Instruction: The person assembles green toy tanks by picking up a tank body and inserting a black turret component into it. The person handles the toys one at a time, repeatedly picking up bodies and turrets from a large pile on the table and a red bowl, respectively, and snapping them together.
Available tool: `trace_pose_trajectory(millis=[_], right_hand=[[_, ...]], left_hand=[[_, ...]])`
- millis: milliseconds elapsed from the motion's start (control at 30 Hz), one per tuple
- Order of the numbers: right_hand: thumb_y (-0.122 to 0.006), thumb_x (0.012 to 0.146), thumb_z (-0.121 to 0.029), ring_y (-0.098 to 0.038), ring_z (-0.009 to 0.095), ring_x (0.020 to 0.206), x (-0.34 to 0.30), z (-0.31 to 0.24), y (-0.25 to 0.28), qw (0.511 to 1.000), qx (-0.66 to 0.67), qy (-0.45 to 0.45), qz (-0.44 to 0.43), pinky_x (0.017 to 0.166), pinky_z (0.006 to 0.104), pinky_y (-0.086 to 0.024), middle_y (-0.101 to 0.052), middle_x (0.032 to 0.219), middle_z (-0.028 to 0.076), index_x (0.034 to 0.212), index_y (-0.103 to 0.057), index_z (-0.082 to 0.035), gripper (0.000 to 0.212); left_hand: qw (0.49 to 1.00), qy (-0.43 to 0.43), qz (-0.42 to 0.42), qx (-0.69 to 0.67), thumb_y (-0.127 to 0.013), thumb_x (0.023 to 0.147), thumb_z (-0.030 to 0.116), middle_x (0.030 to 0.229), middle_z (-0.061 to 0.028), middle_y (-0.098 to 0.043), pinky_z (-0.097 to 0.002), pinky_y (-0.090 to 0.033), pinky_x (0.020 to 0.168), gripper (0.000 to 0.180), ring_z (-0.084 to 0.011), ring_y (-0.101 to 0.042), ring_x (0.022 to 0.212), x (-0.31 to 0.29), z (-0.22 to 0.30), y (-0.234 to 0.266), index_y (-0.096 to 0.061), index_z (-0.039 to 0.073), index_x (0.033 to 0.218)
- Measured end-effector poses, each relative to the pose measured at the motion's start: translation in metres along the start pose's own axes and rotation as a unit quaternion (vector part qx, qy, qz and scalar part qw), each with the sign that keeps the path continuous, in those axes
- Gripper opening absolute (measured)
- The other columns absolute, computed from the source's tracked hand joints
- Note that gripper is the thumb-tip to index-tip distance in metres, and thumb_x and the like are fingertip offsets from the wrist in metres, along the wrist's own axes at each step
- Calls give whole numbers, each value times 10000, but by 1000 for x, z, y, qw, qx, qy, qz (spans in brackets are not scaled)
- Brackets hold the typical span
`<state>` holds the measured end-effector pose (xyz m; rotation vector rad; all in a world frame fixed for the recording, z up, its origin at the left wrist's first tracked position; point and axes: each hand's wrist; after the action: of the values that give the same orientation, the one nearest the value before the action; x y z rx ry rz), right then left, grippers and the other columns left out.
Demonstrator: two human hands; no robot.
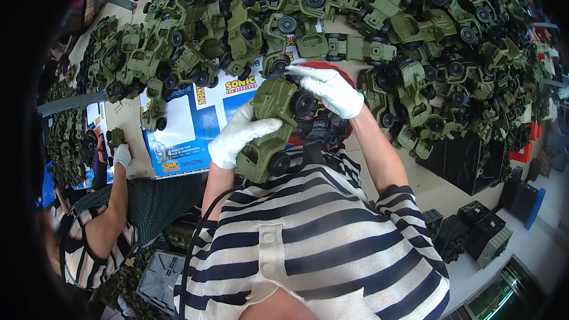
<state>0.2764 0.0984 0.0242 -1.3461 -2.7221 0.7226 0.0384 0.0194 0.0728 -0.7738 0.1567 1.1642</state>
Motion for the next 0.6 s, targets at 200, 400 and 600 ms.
trace_pose_trajectory(millis=[200, 400, 600], right_hand=[[-611, 979, -247, -494, 146, 1213, -2, -1, -2, 1000, 19, -15, -1, 1040, 296, -364, -568, 1350, 74, 1387, -507, 28, 503], [-612, 976, -240, -495, 170, 1242, -3, 3, 2, 1000, 22, -10, -8, 1064, 324, -363, -563, 1364, 84, 1372, -526, 20, 482], [-581, 996, -301, -528, 95, 1104, -2, -3, 1, 998, -65, 4, -25, 964, 259, -407, -589, 1293, 36, 1351, -557, -2, 465]], left_hand=[[1000, -15, 9, 6, -801, 804, 88, 1130, -33, -668, -236, -513, 816, 617, -85, -619, 958, 1, 3, -4, -527, 27, 1353], [1000, -2, 11, 16, -803, 805, 100, 1122, -41, -668, -238, -514, 818, 587, -87, -620, 949, 1, 1, -3, -543, 17, 1324], [1000, -4, 12, 4, -799, 807, 101, 1122, -42, -668, -244, -517, 819, 585, -92, -627, 941, 0, -5, 1, -530, 9, 1319]])
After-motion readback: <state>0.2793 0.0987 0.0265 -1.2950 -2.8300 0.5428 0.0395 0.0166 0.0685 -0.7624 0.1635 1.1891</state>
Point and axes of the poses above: each hand's wrist, its own x-axis towards the middle knuckle, its own y-axis out of the back of the hand, z = x × y
